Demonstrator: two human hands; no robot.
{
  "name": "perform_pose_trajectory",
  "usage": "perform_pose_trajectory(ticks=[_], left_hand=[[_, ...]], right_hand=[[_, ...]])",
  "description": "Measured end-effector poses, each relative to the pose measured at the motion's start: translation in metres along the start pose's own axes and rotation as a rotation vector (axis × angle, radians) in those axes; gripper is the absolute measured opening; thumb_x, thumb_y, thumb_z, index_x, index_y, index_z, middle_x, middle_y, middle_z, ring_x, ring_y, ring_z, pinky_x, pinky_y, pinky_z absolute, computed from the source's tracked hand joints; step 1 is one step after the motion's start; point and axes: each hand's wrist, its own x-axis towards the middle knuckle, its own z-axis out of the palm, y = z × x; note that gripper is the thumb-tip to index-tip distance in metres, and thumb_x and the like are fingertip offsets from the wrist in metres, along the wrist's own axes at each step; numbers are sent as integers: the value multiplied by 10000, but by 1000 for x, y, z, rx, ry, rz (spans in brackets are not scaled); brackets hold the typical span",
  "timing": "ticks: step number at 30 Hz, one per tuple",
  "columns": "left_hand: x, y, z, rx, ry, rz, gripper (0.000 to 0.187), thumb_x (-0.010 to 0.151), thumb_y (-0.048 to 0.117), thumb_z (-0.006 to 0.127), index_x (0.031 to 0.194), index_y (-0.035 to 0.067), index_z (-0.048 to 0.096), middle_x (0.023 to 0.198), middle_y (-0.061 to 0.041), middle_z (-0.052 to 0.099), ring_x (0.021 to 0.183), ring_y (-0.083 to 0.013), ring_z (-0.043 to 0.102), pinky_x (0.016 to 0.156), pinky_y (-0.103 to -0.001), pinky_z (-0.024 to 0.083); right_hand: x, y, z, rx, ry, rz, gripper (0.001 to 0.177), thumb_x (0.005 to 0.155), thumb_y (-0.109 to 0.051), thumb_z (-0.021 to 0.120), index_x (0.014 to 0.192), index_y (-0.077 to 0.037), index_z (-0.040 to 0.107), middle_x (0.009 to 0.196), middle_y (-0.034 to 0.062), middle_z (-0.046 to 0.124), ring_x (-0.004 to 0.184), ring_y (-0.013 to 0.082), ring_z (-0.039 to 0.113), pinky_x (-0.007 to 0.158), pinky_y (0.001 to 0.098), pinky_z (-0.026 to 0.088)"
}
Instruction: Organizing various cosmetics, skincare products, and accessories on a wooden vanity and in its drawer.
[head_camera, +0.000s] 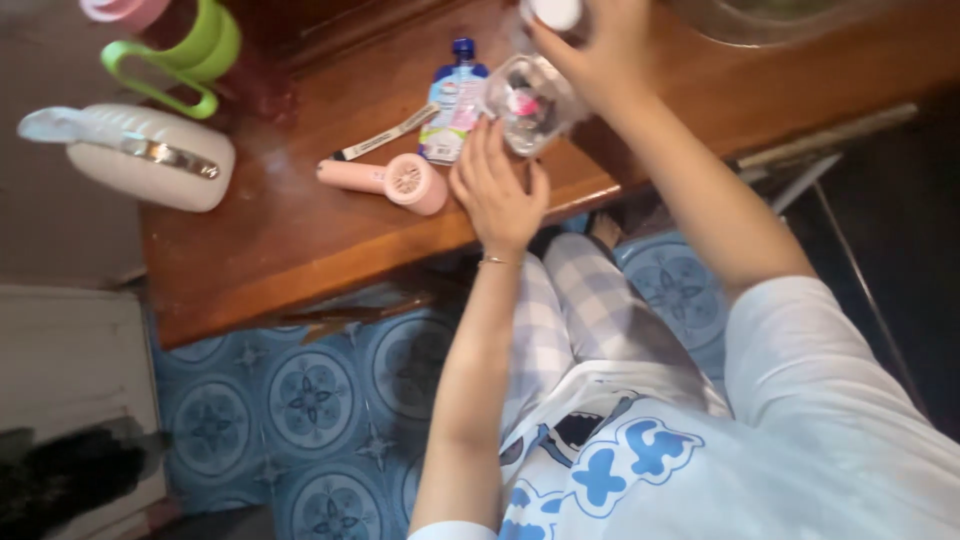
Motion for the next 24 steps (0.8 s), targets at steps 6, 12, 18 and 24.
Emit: perform_pose_trajectory(ticks=[6,12,18,24], left_hand=[[-12,10,11,36,10,57,727,898,309,684,1518,59,399,1601,-165,398,1498,-368,354,1226,-586,244],[-1,99,67,-70,65,273,674,982,320,646,1542,73,364,1629,-214,287,1532,-403,264,1259,-635,159],[69,147,129,-573,-96,288,647,1072,345,542,1606,73,300,1651,-155,356,1555,-357,321,1301,-510,253],[93,163,178,-572,-180,220,419,1077,307,496,1474,184,546,1392,-63,649,1390,-243,517,1207,-449,332]], right_hand=[[-78,38,-129,-421,59,75,476,878,-256,887,1242,-63,648,1347,239,454,1228,402,541,1043,504,479],[-90,72,-157,-490,114,-12,503,892,-255,923,1239,-23,643,1452,259,395,1336,432,479,1150,513,420],[-81,53,-149,-446,57,105,538,797,-308,936,1197,-49,687,1343,269,451,1270,456,479,1073,512,422],[-72,42,-146,-502,36,76,415,1009,-206,727,1367,-19,633,1379,242,496,1247,461,495,1074,496,458]])
